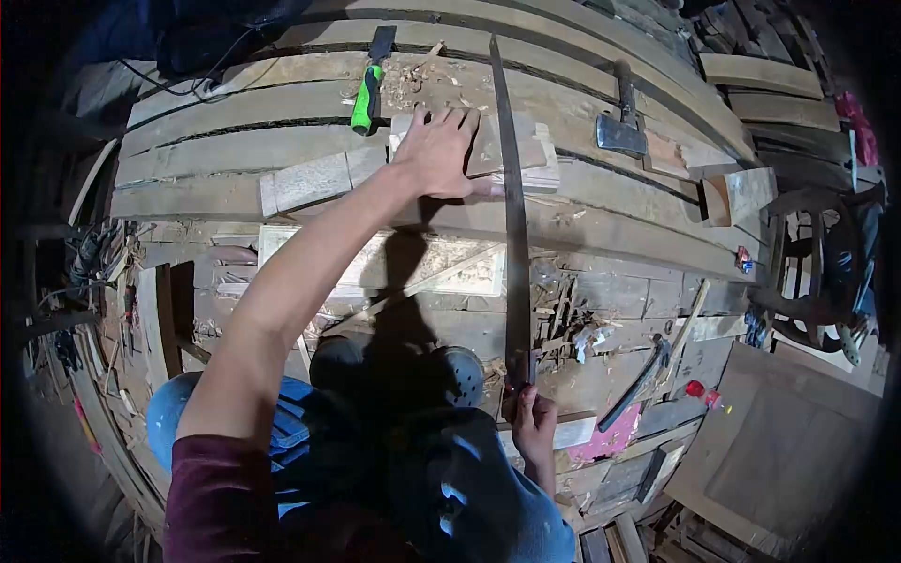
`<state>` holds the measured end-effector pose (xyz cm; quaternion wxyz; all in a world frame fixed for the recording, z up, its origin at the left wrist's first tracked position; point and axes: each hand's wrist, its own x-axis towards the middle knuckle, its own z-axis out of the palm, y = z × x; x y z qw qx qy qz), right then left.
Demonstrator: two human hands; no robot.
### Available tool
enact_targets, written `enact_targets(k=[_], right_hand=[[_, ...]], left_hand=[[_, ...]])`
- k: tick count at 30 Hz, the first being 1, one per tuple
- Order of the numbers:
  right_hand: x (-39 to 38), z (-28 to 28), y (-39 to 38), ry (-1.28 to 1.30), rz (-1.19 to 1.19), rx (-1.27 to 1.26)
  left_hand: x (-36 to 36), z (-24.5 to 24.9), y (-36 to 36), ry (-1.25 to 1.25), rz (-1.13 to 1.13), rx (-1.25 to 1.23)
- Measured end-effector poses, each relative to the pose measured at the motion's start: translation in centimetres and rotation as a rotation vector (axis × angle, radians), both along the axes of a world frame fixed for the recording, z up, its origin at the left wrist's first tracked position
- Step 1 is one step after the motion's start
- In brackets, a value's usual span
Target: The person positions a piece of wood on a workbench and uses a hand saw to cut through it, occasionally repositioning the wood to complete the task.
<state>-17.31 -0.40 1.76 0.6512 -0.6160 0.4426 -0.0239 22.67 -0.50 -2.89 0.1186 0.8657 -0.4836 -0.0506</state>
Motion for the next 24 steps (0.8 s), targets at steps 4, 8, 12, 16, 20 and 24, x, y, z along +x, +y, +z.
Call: enact_targets(k=[4,8,12,16,20,24], right_hand=[[0.5,1.2,-0.1,0.087,0.003,-0.004],[1.5,1.7,0.0,0.148,0.045,-0.099],[1.4,2.3,0.5,0.094,-0.002,-0.041],[0.0,2.0,0.9,0.115,0.012,-0.096],[4.7,0.6,-1.1,0.16,0.143,-0.206],[4.5,-1.3,-0.3,0.04,0.058,-0.211]], left_hand=[[0.1,0.3,0.1,0.013,-0.019,-0.01],[0.3,0.9,0.2,0.035,-0.046,0.01],[0.4,1.5,0.0,0.059,-0.042,0.078],[0.5,0.7,0.0,0.015,-0.025,0.014],[0.1,0.9,0.2,0.024,-0.031,0.008],[0.5,0.8,0.2,0.051,-0.02,-0.001]])
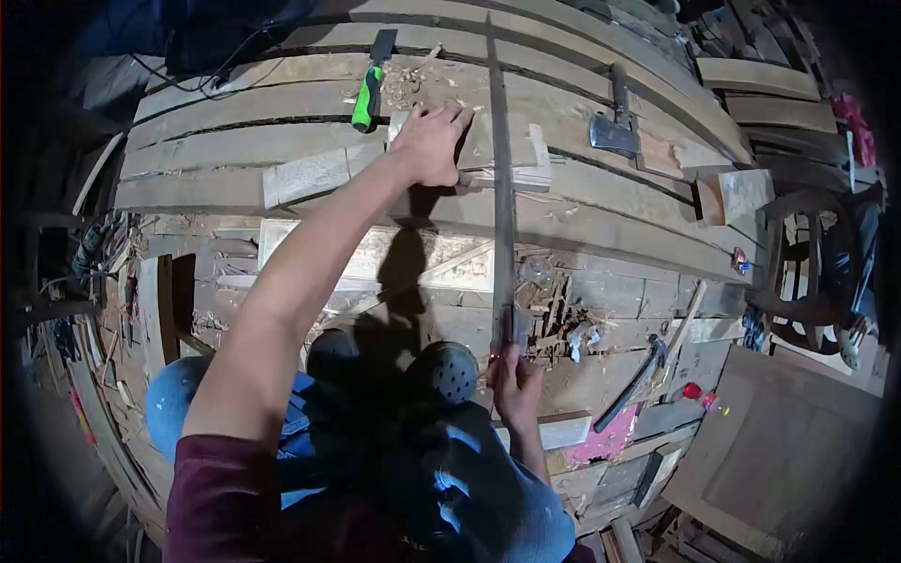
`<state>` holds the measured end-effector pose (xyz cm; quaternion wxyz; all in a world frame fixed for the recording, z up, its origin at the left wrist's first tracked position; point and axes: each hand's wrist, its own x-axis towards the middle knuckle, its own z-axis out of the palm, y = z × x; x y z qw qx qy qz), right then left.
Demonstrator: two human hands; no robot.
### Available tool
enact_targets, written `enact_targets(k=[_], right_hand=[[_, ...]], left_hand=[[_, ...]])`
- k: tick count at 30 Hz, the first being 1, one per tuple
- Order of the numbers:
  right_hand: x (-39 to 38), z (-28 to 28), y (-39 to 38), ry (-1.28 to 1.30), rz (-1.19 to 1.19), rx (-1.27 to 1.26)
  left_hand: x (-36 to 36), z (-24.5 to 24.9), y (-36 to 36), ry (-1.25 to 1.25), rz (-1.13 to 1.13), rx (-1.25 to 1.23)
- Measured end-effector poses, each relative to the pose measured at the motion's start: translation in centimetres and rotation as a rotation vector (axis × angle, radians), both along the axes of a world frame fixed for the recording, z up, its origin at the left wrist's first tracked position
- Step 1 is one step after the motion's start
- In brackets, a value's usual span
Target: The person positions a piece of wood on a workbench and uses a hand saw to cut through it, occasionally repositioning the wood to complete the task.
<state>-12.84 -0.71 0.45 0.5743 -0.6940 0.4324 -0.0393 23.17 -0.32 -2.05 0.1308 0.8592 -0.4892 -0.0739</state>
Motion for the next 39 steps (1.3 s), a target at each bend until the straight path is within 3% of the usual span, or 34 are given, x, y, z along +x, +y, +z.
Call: enact_targets(k=[3,7,14,15,19,23,26,28,30,32,33,39], right_hand=[[-1.3,0.8,0.8,-0.049,-0.028,0.061],[3.8,0.6,-1.0,0.041,0.007,0.008],[0.7,1.0,-0.8,-0.095,-0.054,0.089],[2.1,1.9,-1.4,-0.008,-0.077,0.154],[7.8,2.4,-2.6,-0.053,0.025,0.045],[4.4,0.7,-1.5,-0.109,-0.084,0.119],[8.0,2.5,-2.4,0.02,-0.01,-0.041],[10.3,2.8,-3.8,-0.023,0.008,0.059],[9.8,2.7,-4.0,-0.074,-0.035,0.165],[8.5,3.2,-2.9,-0.046,-0.056,0.056],[8.0,3.3,-2.5,-0.038,-0.093,0.129],[7.4,3.8,-3.8,0.029,-0.064,0.139]], left_hand=[[0.1,-0.1,0.0,-0.014,-0.001,-0.019],[-0.2,0.1,0.1,0.002,-0.021,0.009],[0.0,-1.0,0.2,-0.029,0.016,-0.071],[0.0,-0.7,0.2,-0.022,0.002,-0.053],[0.0,0.5,0.3,0.008,-0.002,-0.03],[0.3,-0.3,-0.1,0.0,0.0,-0.065],[0.2,0.3,0.1,0.067,-0.006,-0.017],[0.3,0.3,0.2,0.065,-0.008,-0.029],[0.1,0.2,0.3,0.057,-0.01,-0.04],[0.2,-0.2,0.3,0.031,-0.013,-0.066],[0.0,0.1,0.3,0.047,-0.001,-0.104],[0.0,0.6,-0.2,0.053,0.004,0.035]])
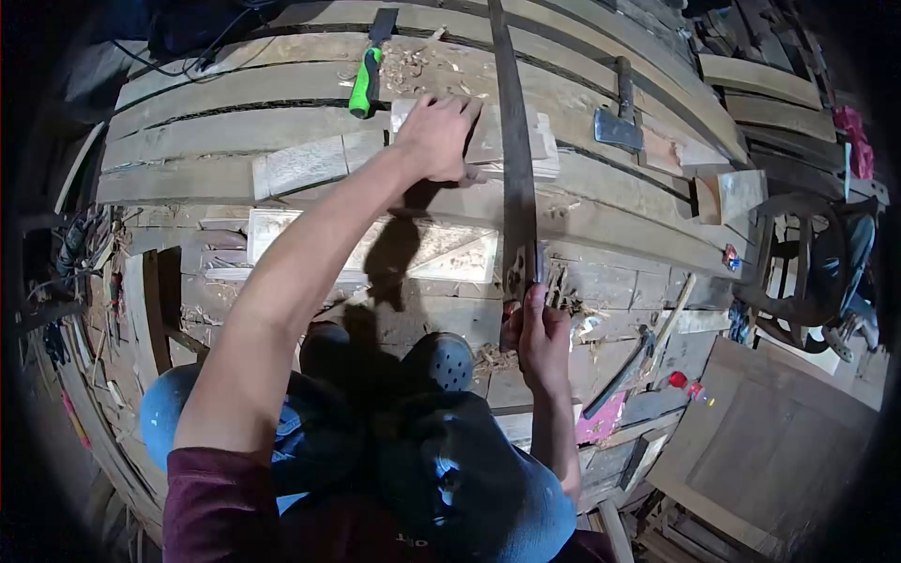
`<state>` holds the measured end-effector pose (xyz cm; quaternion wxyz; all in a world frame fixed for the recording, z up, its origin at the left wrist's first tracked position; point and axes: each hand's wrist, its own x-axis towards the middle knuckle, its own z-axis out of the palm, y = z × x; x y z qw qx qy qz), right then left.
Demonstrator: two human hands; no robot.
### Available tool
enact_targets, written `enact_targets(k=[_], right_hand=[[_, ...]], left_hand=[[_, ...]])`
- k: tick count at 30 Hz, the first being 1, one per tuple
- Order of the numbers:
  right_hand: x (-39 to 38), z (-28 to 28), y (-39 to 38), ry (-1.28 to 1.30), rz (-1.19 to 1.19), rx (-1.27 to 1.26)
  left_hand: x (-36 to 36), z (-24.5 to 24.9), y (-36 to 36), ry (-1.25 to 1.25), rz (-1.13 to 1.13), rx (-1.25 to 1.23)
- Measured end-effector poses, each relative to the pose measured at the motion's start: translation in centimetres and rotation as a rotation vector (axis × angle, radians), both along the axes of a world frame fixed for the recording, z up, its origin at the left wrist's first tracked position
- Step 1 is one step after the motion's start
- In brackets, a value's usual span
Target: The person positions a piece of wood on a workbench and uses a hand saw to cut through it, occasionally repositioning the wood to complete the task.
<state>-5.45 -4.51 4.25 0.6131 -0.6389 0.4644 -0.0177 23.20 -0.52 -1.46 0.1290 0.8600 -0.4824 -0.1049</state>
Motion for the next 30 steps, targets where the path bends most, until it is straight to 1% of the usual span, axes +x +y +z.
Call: enact_targets(k=[1,3,4,5,7,9,10,11,12,13,15,16,19,20,23,24,25,27,29,30], right_hand=[[-0.5,0.4,0.3,0.03,0.016,-0.026],[-1.8,2.1,2.2,0.109,0.067,-0.144],[-3.3,1.3,3.1,0.1,0.016,-0.112],[-4.7,1.7,3.5,0.06,0.067,-0.138],[-5.4,1.8,3.3,0.018,-0.023,0.03],[-3.5,1.3,2.0,0.063,0.0,0.002],[-2.4,0.7,1.4,0.081,0.059,-0.048],[-1.2,1.7,2.0,0.143,0.064,-0.102],[-2.0,0.7,2.2,0.113,0.064,-0.112],[-3.0,0.2,2.8,0.088,0.068,-0.119],[-4.6,1.2,3.7,0.054,0.027,-0.133],[-5.1,0.9,3.8,0.027,-0.043,-0.03],[-2.6,1.3,1.9,0.128,0.075,-0.122],[-0.7,1.6,1.6,0.138,0.123,-0.2],[-0.8,0.1,1.9,0.08,0.1,-0.175],[-1.7,0.6,2.4,0.082,0.117,-0.174],[-2.8,0.0,3.3,0.027,0.057,-0.168],[-3.6,-0.2,3.5,0.03,0.0,-0.148],[-2.8,0.3,2.4,0.089,0.047,-0.12],[-2.2,0.5,1.8,0.084,0.007,-0.123]], left_hand=[[-0.1,0.5,0.2,-0.002,-0.004,0.002],[-0.2,-0.1,0.2,-0.021,-0.001,-0.053],[-0.2,-0.2,0.4,-0.028,0.005,-0.078],[0.0,-0.2,0.3,-0.022,0.015,-0.063],[-0.2,-0.1,0.2,0.0,0.032,-0.024],[-0.3,-0.1,0.0,0.024,0.008,-0.003],[-0.4,-0.1,0.0,0.011,0.007,-0.014],[-0.3,0.1,0.1,-0.008,0.014,-0.026],[-0.2,-0.4,0.2,-0.031,0.012,-0.076],[-0.4,-0.7,0.2,-0.043,0.014,-0.074],[-0.4,-0.6,0.2,-0.071,0.021,-0.074],[-0.3,-0.1,0.2,-0.008,0.017,-0.04],[-0.2,-0.5,0.2,-0.026,0.003,-0.081],[-0.4,-0.1,0.3,-0.006,0.009,-0.085],[-0.2,-0.6,0.3,-0.049,-0.001,-0.078],[-0.4,-0.3,0.4,-0.018,0.02,-0.086],[-0.2,-0.2,0.3,-0.027,0.021,-0.106],[-0.8,-0.2,0.6,-0.027,0.022,-0.13],[-0.1,0.3,0.2,0.002,0.057,-0.018],[0.1,0.3,-0.2,0.011,0.066,0.038]])
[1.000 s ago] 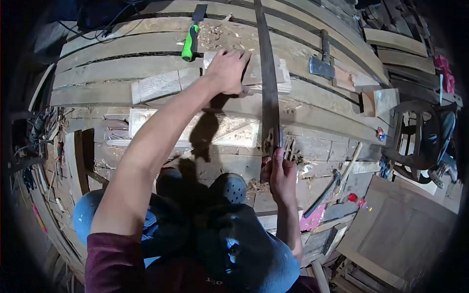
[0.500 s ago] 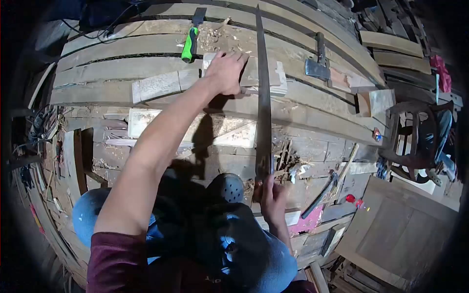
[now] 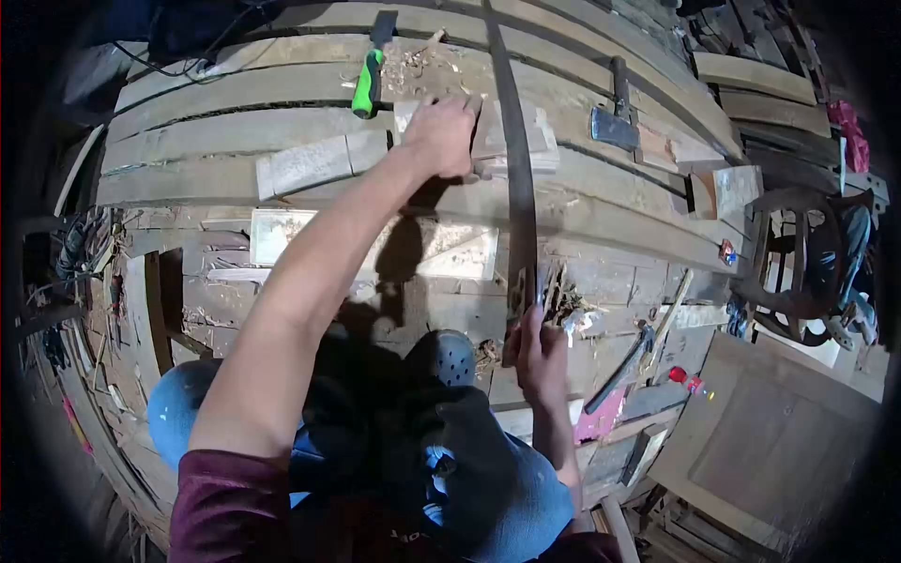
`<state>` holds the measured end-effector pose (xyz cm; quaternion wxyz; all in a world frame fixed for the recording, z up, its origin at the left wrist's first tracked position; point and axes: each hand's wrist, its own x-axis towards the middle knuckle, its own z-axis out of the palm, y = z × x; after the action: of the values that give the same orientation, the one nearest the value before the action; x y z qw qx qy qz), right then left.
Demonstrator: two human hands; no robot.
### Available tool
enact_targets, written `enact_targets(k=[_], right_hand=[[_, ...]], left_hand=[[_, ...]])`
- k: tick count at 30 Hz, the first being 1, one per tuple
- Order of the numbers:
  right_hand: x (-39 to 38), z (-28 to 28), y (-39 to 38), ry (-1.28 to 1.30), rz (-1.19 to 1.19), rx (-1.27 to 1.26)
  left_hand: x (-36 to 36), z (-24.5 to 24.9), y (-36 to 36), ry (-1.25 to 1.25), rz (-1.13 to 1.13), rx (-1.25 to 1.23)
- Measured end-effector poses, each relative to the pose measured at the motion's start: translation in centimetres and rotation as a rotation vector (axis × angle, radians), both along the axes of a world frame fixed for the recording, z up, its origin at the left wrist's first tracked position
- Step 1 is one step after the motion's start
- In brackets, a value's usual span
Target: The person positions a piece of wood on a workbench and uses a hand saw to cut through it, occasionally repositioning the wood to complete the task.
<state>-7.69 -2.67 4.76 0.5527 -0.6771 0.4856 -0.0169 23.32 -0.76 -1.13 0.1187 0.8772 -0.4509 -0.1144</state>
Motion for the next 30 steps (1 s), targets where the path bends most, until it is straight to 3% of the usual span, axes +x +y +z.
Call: enact_targets(k=[3,5,9,11,14,18,21,25,30], right_hand=[[-0.7,0.4,-1.2,-0.071,-0.042,0.146],[-0.8,1.4,0.3,0.06,0.018,-0.005],[-2.3,-0.3,0.9,0.017,-0.019,0.071],[0.5,0.7,0.1,0.105,0.076,-0.08],[1.9,-0.7,-0.1,-0.001,0.088,-0.047],[-2.4,-0.6,2.0,-0.03,0.011,-0.019],[0.3,0.3,0.0,0.03,0.036,0.037],[4.1,-0.2,-0.1,-0.028,0.087,-0.101],[0.9,-0.7,0.7,-0.026,-0.002,-0.024]], left_hand=[[-1.2,-0.3,-0.1,0.031,0.011,-0.038],[-0.7,0.3,0.0,0.008,-0.007,-0.033],[-0.1,-1.4,0.1,-0.026,-0.04,-0.103],[-0.2,-0.6,0.3,0.0,-0.041,-0.062],[-0.2,0.3,0.3,0.042,-0.061,-0.036],[-0.4,-1.1,0.4,-0.041,-0.053,-0.16],[-0.4,-0.7,0.3,-0.015,-0.039,-0.142],[0.0,-0.4,0.4,0.022,-0.079,-0.1],[-0.1,-0.7,0.3,0.016,-0.054,-0.143]])
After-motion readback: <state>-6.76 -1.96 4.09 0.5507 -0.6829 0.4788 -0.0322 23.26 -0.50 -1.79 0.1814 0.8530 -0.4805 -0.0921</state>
